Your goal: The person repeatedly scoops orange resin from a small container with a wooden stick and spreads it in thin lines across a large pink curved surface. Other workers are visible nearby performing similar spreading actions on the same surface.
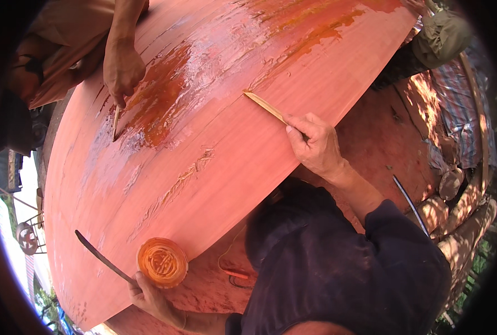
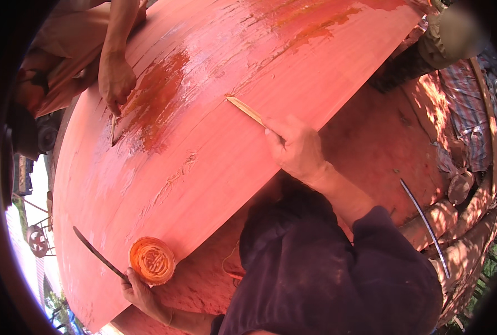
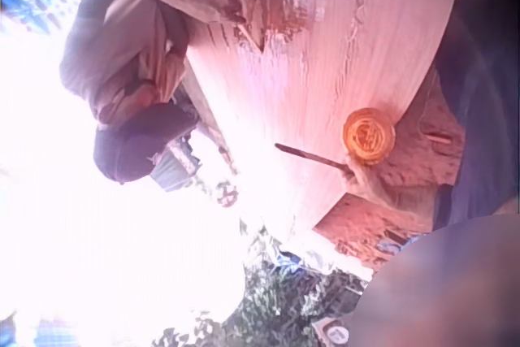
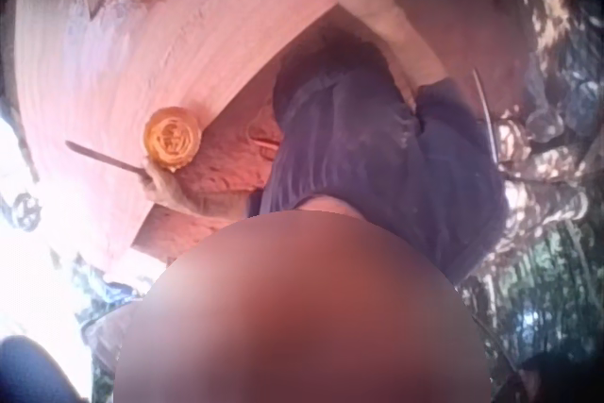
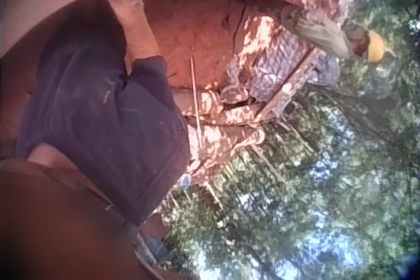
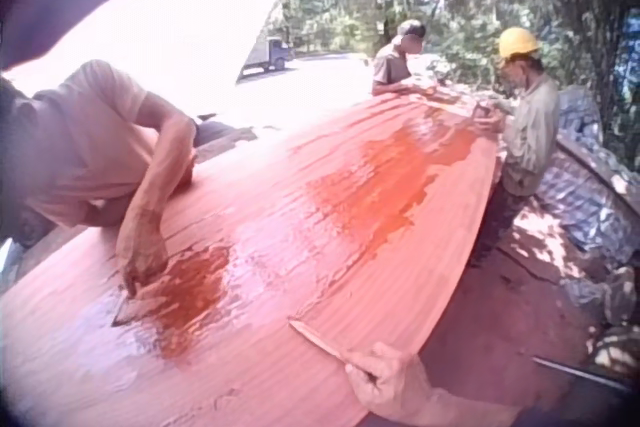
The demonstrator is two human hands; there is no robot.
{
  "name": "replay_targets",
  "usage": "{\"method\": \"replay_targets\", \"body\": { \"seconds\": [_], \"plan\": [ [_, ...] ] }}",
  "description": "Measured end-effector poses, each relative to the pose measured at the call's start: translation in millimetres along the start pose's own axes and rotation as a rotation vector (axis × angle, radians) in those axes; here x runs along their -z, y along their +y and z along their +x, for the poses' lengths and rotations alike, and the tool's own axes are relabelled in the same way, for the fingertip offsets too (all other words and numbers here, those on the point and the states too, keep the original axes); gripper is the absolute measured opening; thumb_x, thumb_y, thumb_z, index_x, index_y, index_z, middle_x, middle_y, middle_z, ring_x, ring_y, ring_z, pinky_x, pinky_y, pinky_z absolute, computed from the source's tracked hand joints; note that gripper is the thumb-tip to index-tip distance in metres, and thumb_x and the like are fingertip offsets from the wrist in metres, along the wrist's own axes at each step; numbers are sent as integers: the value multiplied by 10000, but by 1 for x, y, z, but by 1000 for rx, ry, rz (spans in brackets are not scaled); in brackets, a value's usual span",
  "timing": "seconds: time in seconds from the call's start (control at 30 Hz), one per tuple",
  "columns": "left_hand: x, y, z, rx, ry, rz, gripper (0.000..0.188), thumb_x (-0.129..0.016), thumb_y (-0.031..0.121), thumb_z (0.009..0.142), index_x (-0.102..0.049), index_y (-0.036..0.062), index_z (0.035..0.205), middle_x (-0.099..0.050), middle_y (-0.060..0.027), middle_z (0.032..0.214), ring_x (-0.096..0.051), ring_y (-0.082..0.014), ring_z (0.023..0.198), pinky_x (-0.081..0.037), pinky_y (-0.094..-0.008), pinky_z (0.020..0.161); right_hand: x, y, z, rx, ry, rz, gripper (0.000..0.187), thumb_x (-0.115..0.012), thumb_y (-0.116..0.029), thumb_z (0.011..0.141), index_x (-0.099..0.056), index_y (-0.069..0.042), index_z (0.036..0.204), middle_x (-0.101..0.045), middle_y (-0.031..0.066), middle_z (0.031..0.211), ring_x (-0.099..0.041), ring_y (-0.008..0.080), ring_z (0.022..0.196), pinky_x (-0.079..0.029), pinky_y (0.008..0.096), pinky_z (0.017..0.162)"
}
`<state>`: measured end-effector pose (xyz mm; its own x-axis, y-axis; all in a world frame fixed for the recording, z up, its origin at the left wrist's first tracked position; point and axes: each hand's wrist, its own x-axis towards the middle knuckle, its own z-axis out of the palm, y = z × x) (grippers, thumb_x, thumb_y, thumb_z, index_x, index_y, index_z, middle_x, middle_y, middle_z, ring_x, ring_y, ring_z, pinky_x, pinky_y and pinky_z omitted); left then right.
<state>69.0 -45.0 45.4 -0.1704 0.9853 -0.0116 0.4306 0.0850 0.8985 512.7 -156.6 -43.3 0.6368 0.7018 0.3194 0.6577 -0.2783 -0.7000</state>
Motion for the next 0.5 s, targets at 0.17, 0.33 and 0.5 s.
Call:
{"method": "replay_targets", "body": {
  "seconds": [0.17, 0.33, 0.5],
  "plan": [
    [3, 0, 2, 14, -13, -2, 257, -681, 243, 1031, -597, 17, 942, -587, 9, 733, -481, -40, 605, -352, -193, 532, -15, -11, -11, 124, -25, -260, 276, -722, -58, 887, -743, -32, 1161, -546, 97, 772, -591, 249, 621, -472, 364, 529],
    [-4, 5, 0, 4, 1, 6, 274, -683, 265, 1028, -607, 16, 945, -591, 8, 723, -484, -38, 591, -338, -190, 514, -18, -17, -13, 123, -101, -271, 288, -691, -54, 900, -725, -33, 1185, -531, 102, 785, -609, 276, 638, -490, 389, 534],
    [-7, 6, 0, 38, 22, 17, 253, -650, 236, 1044, -608, 4, 952, -602, 10, 720, -464, -25, 577, -320, -192, 502, -26, -27, -12, 105, -137, -18, 241, -678, -46, 935, -721, 12, 1164, -590, 122, 771, -616, 263, 649, -498, 341, 573]
  ]
}}
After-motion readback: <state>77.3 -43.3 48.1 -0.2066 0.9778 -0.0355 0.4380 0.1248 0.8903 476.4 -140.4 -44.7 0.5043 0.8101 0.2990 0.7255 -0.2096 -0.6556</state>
